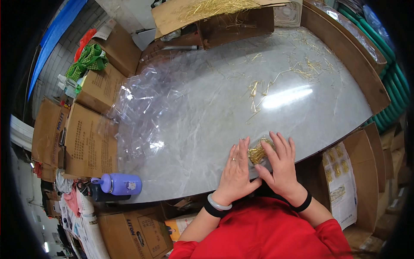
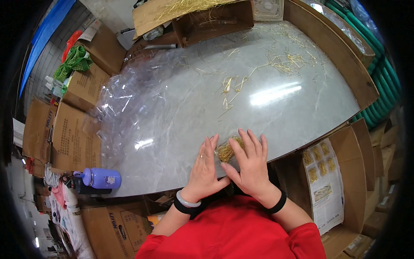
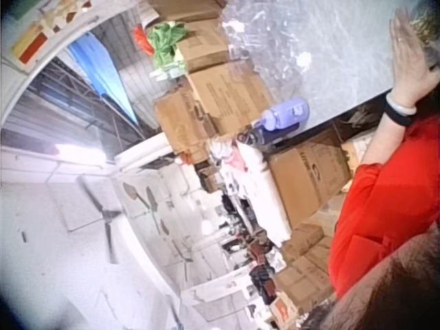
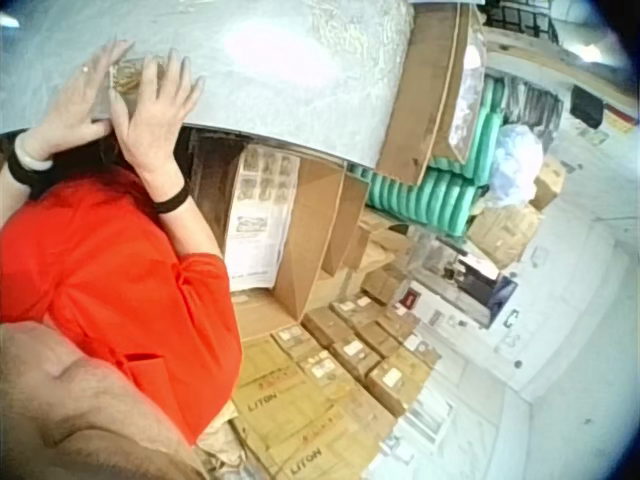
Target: Sort and group small gold-colored metal pins on a table.
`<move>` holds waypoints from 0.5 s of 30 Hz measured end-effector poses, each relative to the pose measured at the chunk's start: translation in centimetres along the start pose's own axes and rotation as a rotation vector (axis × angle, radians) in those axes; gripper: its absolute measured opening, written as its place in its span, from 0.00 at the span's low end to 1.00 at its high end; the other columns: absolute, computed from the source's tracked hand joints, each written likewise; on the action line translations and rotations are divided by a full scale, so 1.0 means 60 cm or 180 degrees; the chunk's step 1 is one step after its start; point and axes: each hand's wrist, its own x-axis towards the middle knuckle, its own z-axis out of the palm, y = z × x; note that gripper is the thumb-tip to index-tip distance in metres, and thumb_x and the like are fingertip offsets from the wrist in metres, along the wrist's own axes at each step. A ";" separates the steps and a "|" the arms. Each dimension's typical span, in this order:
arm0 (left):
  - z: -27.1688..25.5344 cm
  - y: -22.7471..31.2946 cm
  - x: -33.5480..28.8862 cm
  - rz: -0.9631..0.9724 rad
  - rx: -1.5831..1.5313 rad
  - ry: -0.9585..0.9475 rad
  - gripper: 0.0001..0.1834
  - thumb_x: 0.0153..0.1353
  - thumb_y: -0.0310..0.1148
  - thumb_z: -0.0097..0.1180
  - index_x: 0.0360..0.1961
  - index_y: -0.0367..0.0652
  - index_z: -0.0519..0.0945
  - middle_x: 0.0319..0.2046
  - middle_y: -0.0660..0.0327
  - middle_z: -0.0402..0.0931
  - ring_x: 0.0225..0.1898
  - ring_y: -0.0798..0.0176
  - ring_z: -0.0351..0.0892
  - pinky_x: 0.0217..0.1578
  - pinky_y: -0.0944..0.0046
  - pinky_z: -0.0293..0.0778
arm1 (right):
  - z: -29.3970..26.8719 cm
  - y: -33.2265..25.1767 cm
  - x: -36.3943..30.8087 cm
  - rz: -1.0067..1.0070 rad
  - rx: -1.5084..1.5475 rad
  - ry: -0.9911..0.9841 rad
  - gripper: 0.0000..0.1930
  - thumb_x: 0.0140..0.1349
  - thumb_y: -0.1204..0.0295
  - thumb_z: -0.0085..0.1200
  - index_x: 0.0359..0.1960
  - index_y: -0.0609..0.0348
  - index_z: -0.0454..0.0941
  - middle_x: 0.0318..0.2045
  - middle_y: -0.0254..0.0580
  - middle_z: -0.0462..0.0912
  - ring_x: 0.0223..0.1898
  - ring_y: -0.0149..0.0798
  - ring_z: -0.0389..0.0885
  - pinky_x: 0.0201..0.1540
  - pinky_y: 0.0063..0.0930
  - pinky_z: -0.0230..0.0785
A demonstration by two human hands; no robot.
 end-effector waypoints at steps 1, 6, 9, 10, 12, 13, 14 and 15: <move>0.000 0.000 0.001 0.0028 -0.0021 0.0027 0.65 0.51 0.36 0.68 0.77 0.31 0.33 0.75 0.40 0.52 0.74 0.36 0.55 0.74 0.40 0.49 | 0.005 -0.004 0.003 0.0207 0.0300 0.0221 0.31 0.60 0.57 0.63 0.64 0.55 0.73 0.70 0.51 0.66 0.70 0.60 0.59 0.71 0.60 0.48; -0.004 0.002 0.000 0.0049 -0.0017 0.0031 0.65 0.50 0.35 0.68 0.77 0.30 0.33 0.73 0.39 0.55 0.72 0.35 0.58 0.74 0.40 0.51 | 0.025 -0.013 0.008 0.0421 0.0404 0.0199 0.28 0.58 0.64 0.64 0.62 0.53 0.75 0.67 0.50 0.68 0.65 0.60 0.64 0.66 0.53 0.56; -0.007 0.001 0.001 0.0115 -0.0134 -0.0016 0.65 0.50 0.35 0.68 0.77 0.30 0.33 0.73 0.38 0.55 0.72 0.33 0.59 0.74 0.39 0.51 | 0.030 -0.012 0.006 0.0358 0.0162 0.0125 0.28 0.57 0.65 0.65 0.62 0.51 0.77 0.67 0.50 0.68 0.65 0.60 0.64 0.65 0.53 0.57; -0.008 0.001 0.001 0.0121 -0.0158 -0.0030 0.65 0.50 0.36 0.68 0.76 0.30 0.33 0.73 0.37 0.55 0.72 0.33 0.58 0.74 0.40 0.51 | 0.029 -0.012 0.006 0.0216 -0.0101 0.0104 0.28 0.57 0.64 0.65 0.62 0.49 0.77 0.68 0.50 0.67 0.65 0.60 0.64 0.66 0.54 0.57; -0.013 -0.001 -0.001 0.0129 -0.0184 -0.0034 0.65 0.50 0.36 0.67 0.76 0.29 0.32 0.73 0.37 0.54 0.72 0.33 0.58 0.74 0.40 0.50 | 0.017 -0.017 0.008 0.0079 -0.0371 -0.0002 0.28 0.57 0.63 0.66 0.62 0.49 0.77 0.68 0.51 0.66 0.65 0.60 0.63 0.67 0.54 0.57; -0.017 -0.005 -0.005 0.0094 -0.0322 -0.0061 0.64 0.51 0.36 0.66 0.77 0.30 0.32 0.73 0.37 0.53 0.73 0.33 0.57 0.74 0.41 0.50 | 0.011 -0.020 0.010 -0.0056 -0.0626 -0.0108 0.29 0.58 0.63 0.66 0.63 0.48 0.77 0.69 0.51 0.66 0.65 0.60 0.63 0.67 0.55 0.56; -0.020 -0.009 -0.008 0.0058 -0.0459 -0.0088 0.64 0.51 0.36 0.66 0.77 0.30 0.31 0.74 0.37 0.52 0.73 0.33 0.56 0.74 0.42 0.50 | 0.007 -0.021 0.011 -0.0066 -0.0629 -0.0108 0.29 0.58 0.63 0.66 0.63 0.48 0.77 0.69 0.51 0.66 0.65 0.60 0.63 0.67 0.55 0.56; -0.019 -0.015 -0.011 0.0067 -0.0468 -0.0086 0.64 0.51 0.36 0.66 0.77 0.30 0.31 0.74 0.37 0.52 0.73 0.33 0.56 0.74 0.42 0.50 | 0.003 -0.023 0.011 -0.0109 -0.0610 -0.0129 0.29 0.58 0.63 0.66 0.63 0.48 0.77 0.69 0.52 0.65 0.65 0.60 0.63 0.68 0.55 0.57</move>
